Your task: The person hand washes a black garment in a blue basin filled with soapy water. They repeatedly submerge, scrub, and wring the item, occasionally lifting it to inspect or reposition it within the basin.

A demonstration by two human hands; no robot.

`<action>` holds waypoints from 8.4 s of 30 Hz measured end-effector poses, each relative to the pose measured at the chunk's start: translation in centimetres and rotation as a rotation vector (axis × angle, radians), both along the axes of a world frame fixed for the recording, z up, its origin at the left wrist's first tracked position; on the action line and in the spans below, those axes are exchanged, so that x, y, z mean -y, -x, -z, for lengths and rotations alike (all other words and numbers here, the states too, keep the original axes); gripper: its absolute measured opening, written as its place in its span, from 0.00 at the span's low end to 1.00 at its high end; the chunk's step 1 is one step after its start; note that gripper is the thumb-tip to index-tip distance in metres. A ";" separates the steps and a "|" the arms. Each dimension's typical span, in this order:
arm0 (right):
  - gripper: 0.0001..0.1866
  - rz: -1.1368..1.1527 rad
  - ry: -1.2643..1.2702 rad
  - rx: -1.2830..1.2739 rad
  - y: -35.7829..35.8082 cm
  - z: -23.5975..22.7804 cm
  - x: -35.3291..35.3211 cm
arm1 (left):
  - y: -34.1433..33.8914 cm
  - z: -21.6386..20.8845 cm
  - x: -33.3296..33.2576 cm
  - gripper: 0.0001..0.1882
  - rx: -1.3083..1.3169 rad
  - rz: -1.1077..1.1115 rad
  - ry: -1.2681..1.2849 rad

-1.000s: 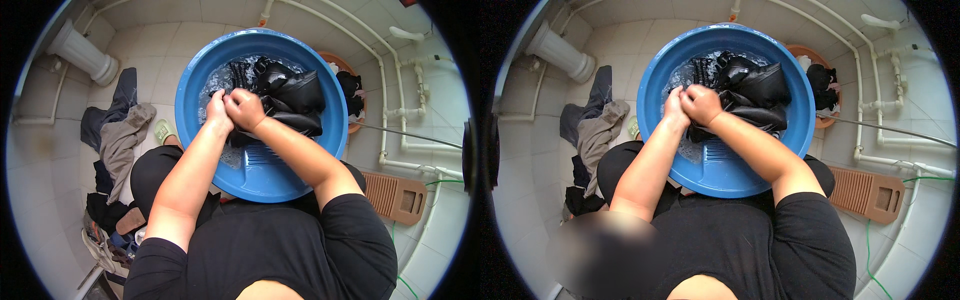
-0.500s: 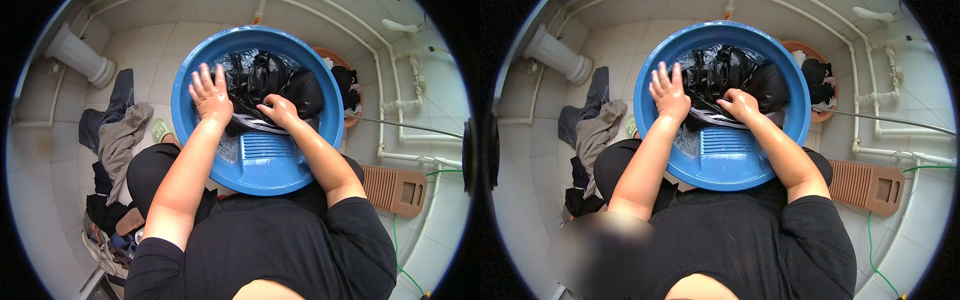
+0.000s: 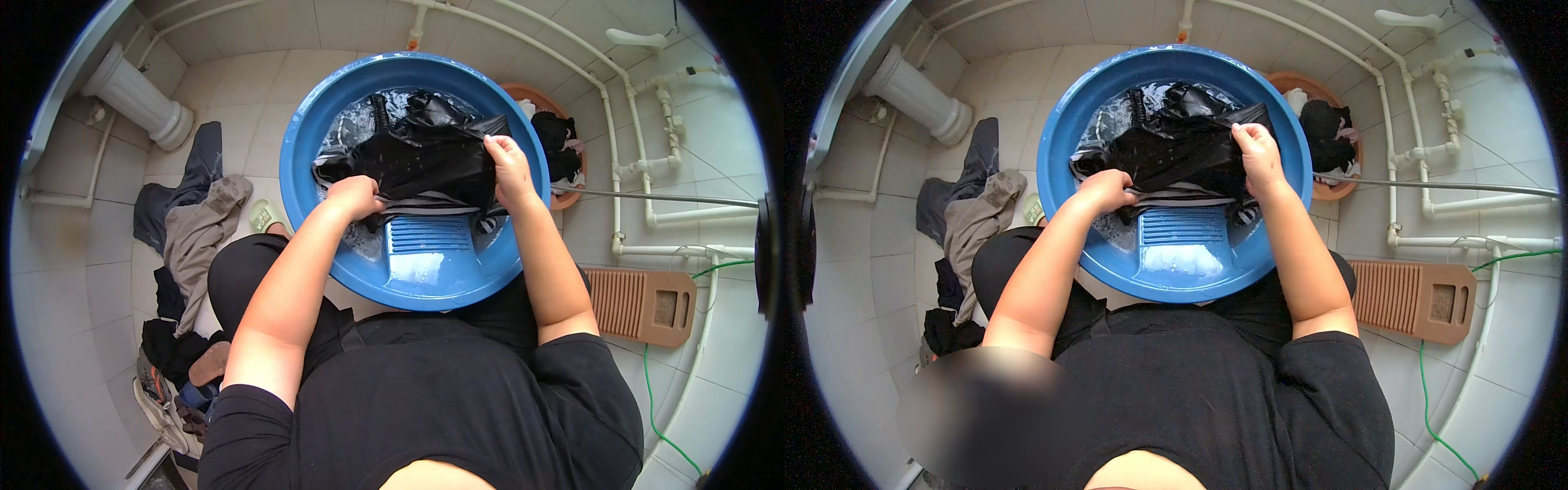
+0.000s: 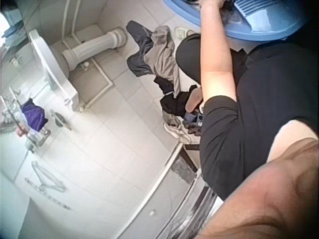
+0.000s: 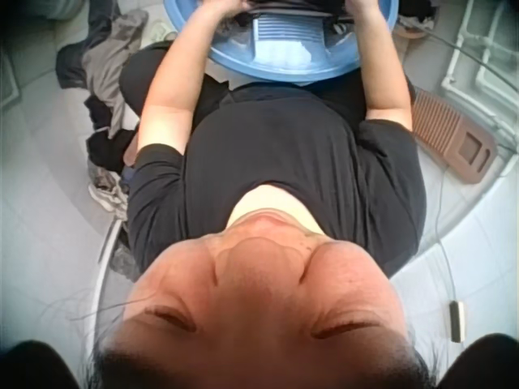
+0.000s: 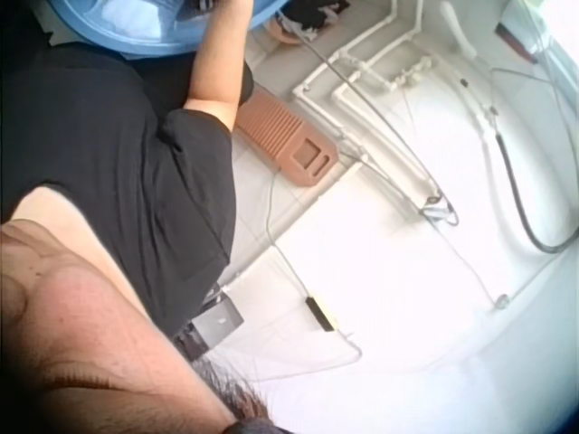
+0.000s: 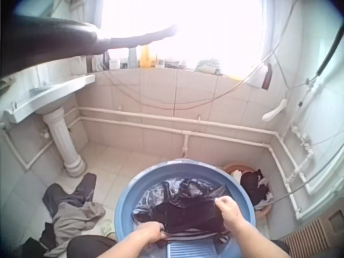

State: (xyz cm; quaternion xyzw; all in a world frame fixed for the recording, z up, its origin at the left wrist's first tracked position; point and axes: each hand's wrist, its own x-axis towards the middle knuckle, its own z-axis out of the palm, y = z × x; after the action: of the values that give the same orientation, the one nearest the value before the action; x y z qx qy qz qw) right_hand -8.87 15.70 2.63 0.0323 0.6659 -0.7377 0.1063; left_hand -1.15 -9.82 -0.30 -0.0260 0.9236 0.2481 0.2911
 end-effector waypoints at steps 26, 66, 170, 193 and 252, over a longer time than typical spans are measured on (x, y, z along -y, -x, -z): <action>0.21 -0.373 -0.623 -0.414 8.3 9.0 17.4 | 3.4 3.5 0.6 0.17 0.067 -1.519 -1.782; 0.20 -0.052 -0.641 -0.461 3.2 5.7 18.0 | 3.5 1.8 0.2 0.22 0.016 -1.381 -1.925; 0.20 -0.550 -1.092 -0.668 4.8 10.0 15.3 | 4.3 7.8 0.7 0.44 -0.348 -1.477 -0.761; 0.22 -0.039 -0.711 -0.349 1.7 6.7 12.7 | 2.5 0.9 -3.0 0.12 0.038 -1.100 -1.669; 0.24 -0.571 -1.156 -0.421 5.1 9.1 17.2 | 3.9 4.2 -1.0 0.41 -0.418 -1.201 -0.751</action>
State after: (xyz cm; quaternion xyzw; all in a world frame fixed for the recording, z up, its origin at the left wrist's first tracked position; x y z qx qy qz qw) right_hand -13.95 -1.53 -6.42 -0.2375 0.9422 -0.1968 0.1308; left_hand -5.07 -8.78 -4.46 -0.3778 0.6396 0.6637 -0.0877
